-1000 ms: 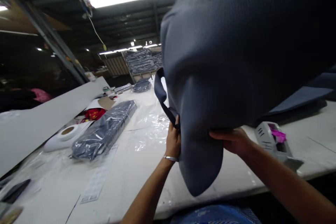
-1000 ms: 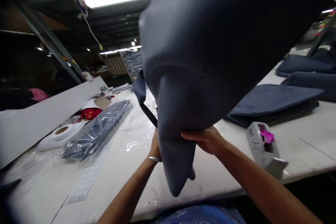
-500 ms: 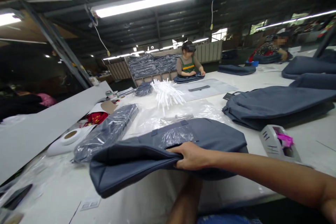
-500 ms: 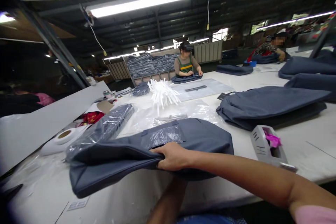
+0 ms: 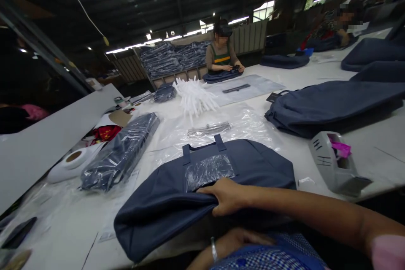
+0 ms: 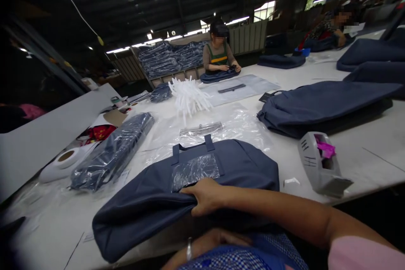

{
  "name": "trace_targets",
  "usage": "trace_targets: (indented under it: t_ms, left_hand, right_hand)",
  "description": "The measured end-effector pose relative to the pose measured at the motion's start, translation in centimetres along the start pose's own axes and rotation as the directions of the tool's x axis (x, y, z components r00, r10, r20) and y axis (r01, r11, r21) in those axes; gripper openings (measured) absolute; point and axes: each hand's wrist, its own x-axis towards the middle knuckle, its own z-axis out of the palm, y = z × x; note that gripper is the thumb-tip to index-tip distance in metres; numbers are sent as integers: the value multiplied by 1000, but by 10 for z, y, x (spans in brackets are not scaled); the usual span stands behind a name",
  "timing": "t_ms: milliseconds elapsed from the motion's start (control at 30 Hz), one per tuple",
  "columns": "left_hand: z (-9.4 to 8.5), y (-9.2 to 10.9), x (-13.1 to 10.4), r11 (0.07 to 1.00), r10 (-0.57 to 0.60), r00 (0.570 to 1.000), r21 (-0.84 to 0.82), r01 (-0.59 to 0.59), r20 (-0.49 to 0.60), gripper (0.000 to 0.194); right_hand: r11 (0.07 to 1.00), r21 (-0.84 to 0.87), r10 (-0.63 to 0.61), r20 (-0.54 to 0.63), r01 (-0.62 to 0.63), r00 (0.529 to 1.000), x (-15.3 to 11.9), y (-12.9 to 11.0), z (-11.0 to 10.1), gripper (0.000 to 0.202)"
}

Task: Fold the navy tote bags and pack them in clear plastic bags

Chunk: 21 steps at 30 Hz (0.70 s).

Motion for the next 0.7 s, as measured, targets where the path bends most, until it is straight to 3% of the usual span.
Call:
trace_targets:
  t_ms: [67,100,133,167,233,267,300,367,400,433,467,500,533,600,633,700]
  left_hand:
    - [-12,12,-31,1000,-17,998,19,18,-54,28]
    - [-20,18,-46,997,-24,986,65,36,-166,30]
    - [-29,21,-59,989,-19,947,136,66,-322,33]
    - [-37,22,-69,968,11,879,226,110,-477,35]
    - [-46,9,-79,870,132,749,438,226,-649,40]
    - [-47,-4,-78,784,186,727,546,295,-660,44]
    - [-46,-20,-75,682,213,739,639,356,-640,51]
    - [-39,-55,-65,483,221,794,771,416,-566,61]
    - [-34,-70,-60,404,229,807,807,430,-544,64]
    - [-30,-83,-56,337,245,813,833,439,-527,66]
    - [-27,-91,-54,282,270,812,849,447,-517,66]
    - [-25,-96,-53,235,299,808,860,453,-508,66]
    - [-24,-99,-53,195,328,804,868,456,-496,66]
    - [-25,-98,-55,128,377,797,879,459,-471,65]
    - [-26,-96,-56,103,393,797,884,457,-458,66]
    - [-29,-94,-57,75,415,799,891,447,-436,67]
  right_hand:
    - [997,-83,1,-13,-2,1000,-7,6,30,64]
    - [995,-104,7,-34,-10,999,-12,8,46,65]
    - [994,-109,12,-61,-19,998,-17,9,59,66]
    - [995,-100,13,-87,-22,996,-23,10,68,67]
    - [999,-44,-13,-102,9,995,-33,12,68,67]
    - [999,3,-44,-63,44,997,-36,14,59,65]
    - [994,71,-82,11,81,997,-37,19,45,59]
    - [964,246,-142,155,101,978,-31,35,8,43]
    - [943,325,-134,174,72,976,-24,47,-12,40]
    - [926,378,-53,102,11,993,-15,61,-31,40]
    - [915,399,92,-49,-64,995,-3,76,-47,40]
    - [894,420,264,-215,-155,940,10,92,-61,40]
    - [856,458,417,-337,-240,844,23,107,-72,42]
    - [802,507,551,-426,-315,718,50,131,-87,58]
    - [786,528,573,-427,-321,699,61,139,-93,66]
    - [772,568,567,-413,-285,713,79,142,-101,74]
